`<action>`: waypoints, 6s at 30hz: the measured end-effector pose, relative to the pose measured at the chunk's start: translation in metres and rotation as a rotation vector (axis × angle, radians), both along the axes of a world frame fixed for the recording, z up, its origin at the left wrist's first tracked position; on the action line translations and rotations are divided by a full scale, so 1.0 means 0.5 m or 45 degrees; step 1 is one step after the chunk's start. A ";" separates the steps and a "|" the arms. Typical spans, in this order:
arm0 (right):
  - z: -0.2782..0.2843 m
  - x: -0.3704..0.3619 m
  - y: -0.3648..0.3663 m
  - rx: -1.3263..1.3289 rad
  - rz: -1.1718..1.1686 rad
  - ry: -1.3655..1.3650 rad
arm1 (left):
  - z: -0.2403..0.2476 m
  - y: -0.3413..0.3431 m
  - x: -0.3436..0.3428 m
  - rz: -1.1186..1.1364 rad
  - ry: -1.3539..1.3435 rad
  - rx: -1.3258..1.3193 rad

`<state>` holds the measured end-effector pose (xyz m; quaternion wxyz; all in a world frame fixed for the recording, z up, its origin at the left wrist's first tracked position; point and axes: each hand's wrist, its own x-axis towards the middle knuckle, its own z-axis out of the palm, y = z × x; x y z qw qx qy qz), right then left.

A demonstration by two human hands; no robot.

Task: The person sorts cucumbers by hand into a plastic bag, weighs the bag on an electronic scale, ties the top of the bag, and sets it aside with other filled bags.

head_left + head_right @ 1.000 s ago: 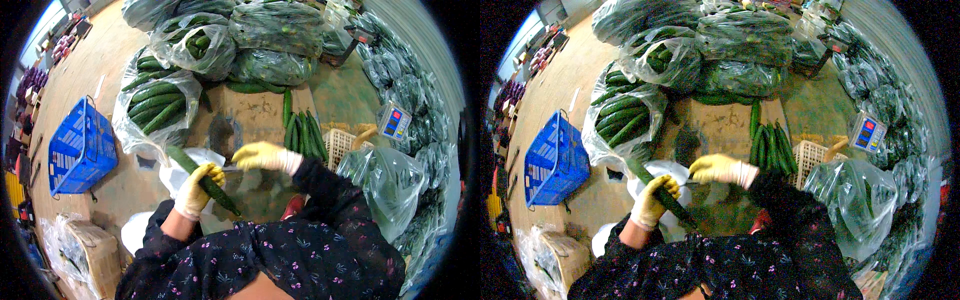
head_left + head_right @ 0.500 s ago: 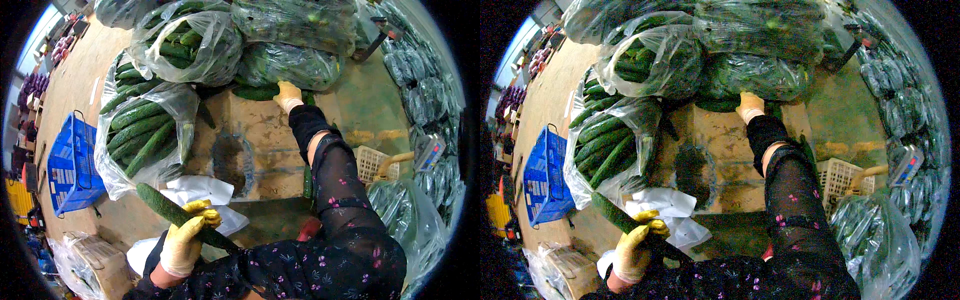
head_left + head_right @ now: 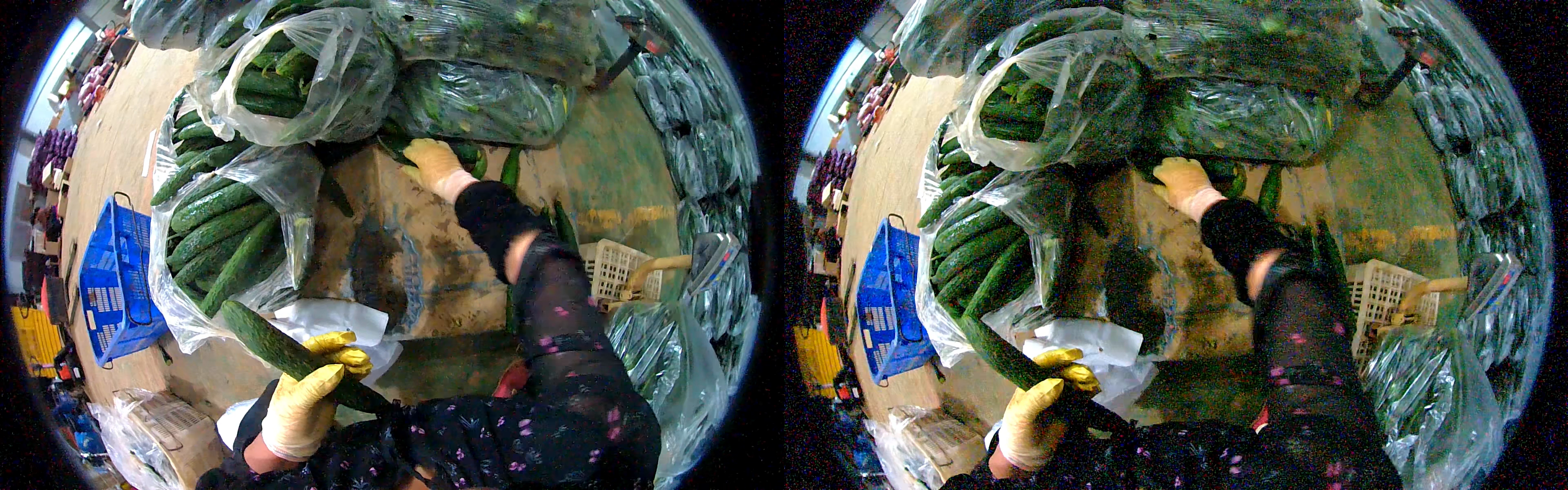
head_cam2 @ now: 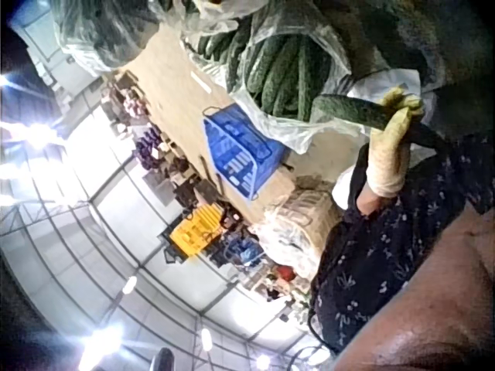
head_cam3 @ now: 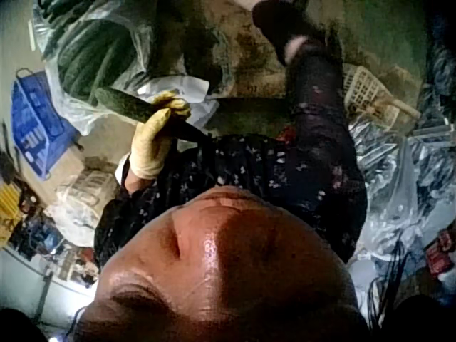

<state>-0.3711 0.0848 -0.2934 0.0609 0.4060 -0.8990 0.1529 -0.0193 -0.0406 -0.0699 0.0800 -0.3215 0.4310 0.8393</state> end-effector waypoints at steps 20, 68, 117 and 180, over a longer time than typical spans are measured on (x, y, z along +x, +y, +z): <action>0.002 0.136 -0.016 0.455 -0.679 -0.151 | -0.011 -0.007 0.075 0.068 0.160 0.273; 0.321 0.658 0.183 -1.470 -0.463 -2.495 | -0.125 0.060 0.066 -0.263 0.308 0.070; 0.371 0.690 0.129 -1.092 -0.337 -2.111 | -0.123 0.041 0.061 -0.107 0.341 0.276; 0.492 0.902 0.400 -1.558 -0.266 -1.689 | -0.047 0.186 0.194 -0.523 0.390 0.859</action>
